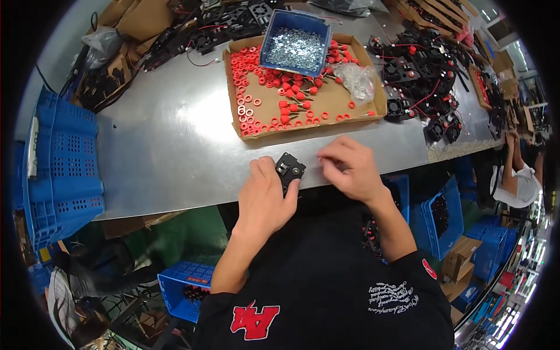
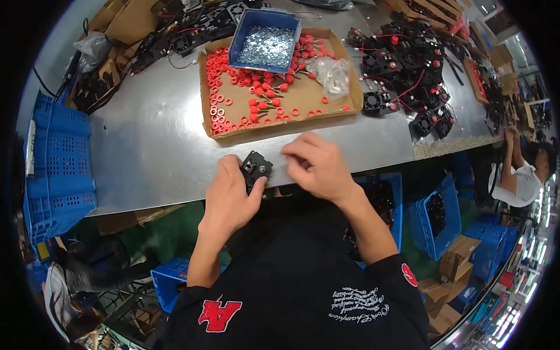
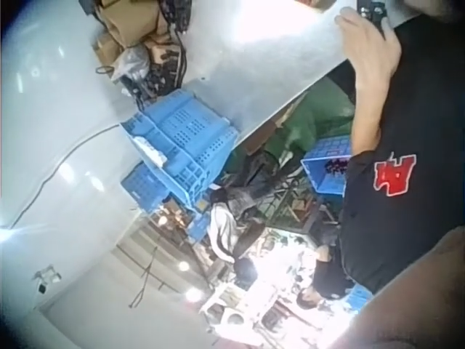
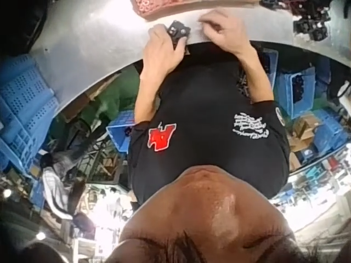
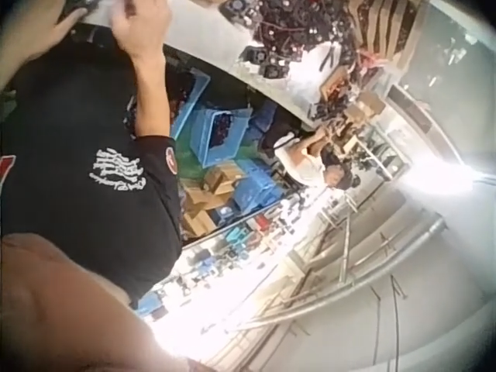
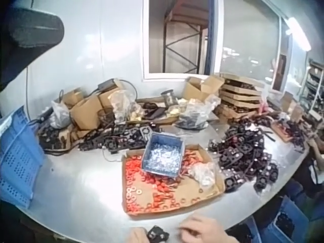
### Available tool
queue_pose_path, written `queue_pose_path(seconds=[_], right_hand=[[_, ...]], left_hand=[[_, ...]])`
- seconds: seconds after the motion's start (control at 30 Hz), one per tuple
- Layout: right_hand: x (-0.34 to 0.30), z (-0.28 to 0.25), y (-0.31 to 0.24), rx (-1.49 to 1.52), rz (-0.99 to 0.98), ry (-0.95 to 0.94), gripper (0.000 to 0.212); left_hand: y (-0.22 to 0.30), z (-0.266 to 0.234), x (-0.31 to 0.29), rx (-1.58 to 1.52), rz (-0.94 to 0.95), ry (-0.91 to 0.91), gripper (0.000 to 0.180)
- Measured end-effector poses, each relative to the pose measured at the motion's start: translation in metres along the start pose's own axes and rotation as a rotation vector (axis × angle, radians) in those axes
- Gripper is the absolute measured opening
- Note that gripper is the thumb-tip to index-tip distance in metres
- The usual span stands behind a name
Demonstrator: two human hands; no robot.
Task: The recorder is assembling small electronic cooling fans by attaching wires and plastic components at a workbench.
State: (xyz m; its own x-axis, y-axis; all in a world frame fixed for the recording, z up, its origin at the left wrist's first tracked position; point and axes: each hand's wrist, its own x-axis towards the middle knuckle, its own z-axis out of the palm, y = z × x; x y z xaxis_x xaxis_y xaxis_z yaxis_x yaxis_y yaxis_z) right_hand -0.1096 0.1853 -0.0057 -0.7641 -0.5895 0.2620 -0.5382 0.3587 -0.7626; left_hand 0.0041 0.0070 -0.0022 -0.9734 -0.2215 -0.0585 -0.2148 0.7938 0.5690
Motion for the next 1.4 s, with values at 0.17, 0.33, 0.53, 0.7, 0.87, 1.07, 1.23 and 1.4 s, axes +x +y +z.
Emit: queue_pose_path(seconds=[0.17,0.33,0.53,0.7,0.87,1.07,1.23,1.4], right_hand=[[0.008,0.016,-0.002,0.067,-0.159,-0.235,0.021],[0.017,0.016,-0.012,-0.085,-0.252,-0.35,0.021],[0.026,0.008,-0.026,-0.395,-0.361,-0.496,0.016],[0.022,-0.024,-0.012,-0.217,-0.242,-0.107,0.012],[0.009,-0.015,0.039,-0.525,-0.177,0.025,0.013],[-0.002,-0.014,0.002,-0.033,0.07,0.148,0.012],[-0.005,0.004,-0.034,0.399,0.271,-0.154,0.014],[-0.004,0.031,-0.021,0.347,0.294,-0.171,0.013]], left_hand=[[0.001,0.003,0.001,-0.005,-0.007,0.0,0.049],[0.002,-0.001,0.002,-0.004,-0.009,-0.038,0.048],[0.003,-0.005,0.005,0.006,-0.007,-0.071,0.048],[0.0,0.001,0.004,0.013,-0.012,-0.032,0.048],[0.001,-0.002,0.003,0.002,-0.033,-0.053,0.05],[0.002,-0.001,0.003,0.024,-0.053,-0.062,0.05],[0.005,-0.004,0.003,0.016,-0.045,-0.066,0.049],[0.002,-0.001,0.003,0.001,-0.023,-0.047,0.047]])
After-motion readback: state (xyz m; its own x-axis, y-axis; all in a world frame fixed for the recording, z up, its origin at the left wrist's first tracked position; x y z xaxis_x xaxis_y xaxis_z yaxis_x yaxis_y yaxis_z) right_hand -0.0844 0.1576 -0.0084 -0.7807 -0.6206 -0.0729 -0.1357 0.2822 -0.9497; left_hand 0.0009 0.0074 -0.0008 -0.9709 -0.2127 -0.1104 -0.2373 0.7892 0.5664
